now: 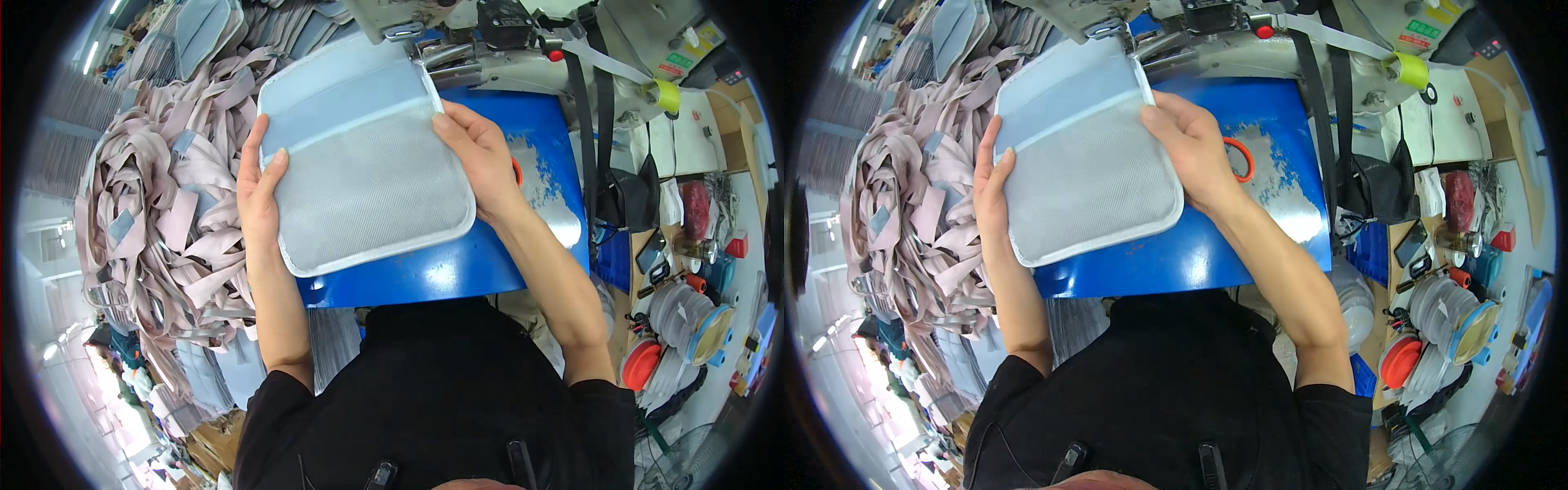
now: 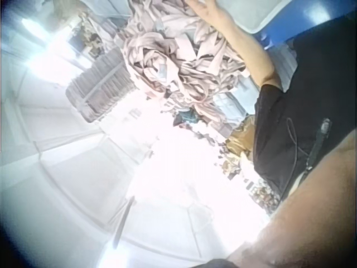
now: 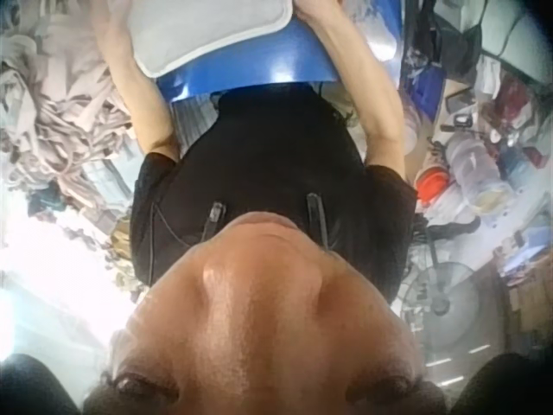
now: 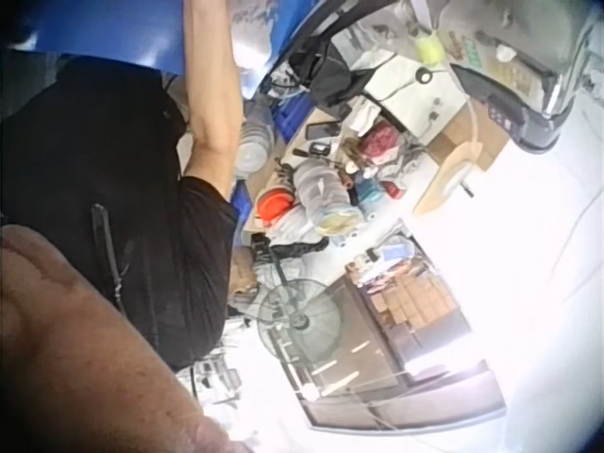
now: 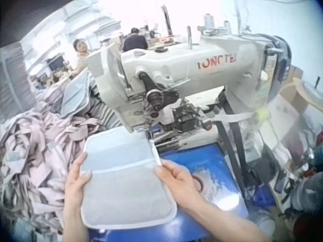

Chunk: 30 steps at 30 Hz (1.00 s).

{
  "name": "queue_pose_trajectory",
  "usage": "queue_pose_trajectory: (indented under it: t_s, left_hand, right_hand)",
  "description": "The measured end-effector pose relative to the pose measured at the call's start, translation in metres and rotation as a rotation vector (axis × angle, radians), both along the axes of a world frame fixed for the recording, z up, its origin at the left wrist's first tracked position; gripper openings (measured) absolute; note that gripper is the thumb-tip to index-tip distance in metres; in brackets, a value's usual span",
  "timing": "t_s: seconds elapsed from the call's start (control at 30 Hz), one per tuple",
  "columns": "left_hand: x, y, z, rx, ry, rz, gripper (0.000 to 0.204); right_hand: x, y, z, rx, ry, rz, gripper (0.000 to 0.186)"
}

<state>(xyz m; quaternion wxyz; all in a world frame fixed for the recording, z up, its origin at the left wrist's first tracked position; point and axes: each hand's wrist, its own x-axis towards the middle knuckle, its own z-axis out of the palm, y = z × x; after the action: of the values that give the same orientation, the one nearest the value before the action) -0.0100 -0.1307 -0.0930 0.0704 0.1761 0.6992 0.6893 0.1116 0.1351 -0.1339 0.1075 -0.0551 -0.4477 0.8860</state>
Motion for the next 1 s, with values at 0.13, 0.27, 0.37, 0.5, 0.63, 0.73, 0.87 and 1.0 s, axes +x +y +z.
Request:
queue_pose_trajectory:
  t_s: [0.13,0.27,0.37,0.5,0.63,0.73,0.87,1.0]
  left_hand:
    - [-0.008,0.015,0.020,-0.065,0.028,0.026,0.062]
    - [-0.038,0.017,0.018,-0.019,0.003,0.005,0.062]
    - [-0.057,0.022,0.024,-0.051,0.025,0.012,0.063]
    - [-0.101,0.022,0.022,-0.187,0.142,0.037,0.067]
    - [-0.123,0.036,0.014,-0.105,0.134,0.063,0.061]
    - [-0.131,0.021,0.012,-0.043,-0.052,-0.050,0.052]
    - [-0.109,0.013,0.007,0.099,-0.240,-0.090,0.046]
    - [-0.091,0.018,0.001,0.169,-0.300,-0.107,0.046]
  right_hand:
    - [-0.002,-0.001,0.001,-0.095,0.037,0.012,0.040]
    - [-0.011,-0.004,0.000,-0.106,0.067,-0.033,0.040]
    - [-0.016,-0.006,0.004,-0.059,0.039,-0.076,0.040]
    - [-0.026,0.009,-0.004,0.045,0.040,-0.040,0.038]
    - [-0.006,0.028,0.015,0.357,0.004,-0.084,0.029]
    - [0.030,0.087,0.082,0.932,0.247,-0.612,0.029]
    - [0.062,0.225,0.188,1.315,0.392,-1.311,0.033]
    - [0.079,0.412,0.235,1.763,-0.070,-1.361,0.056]
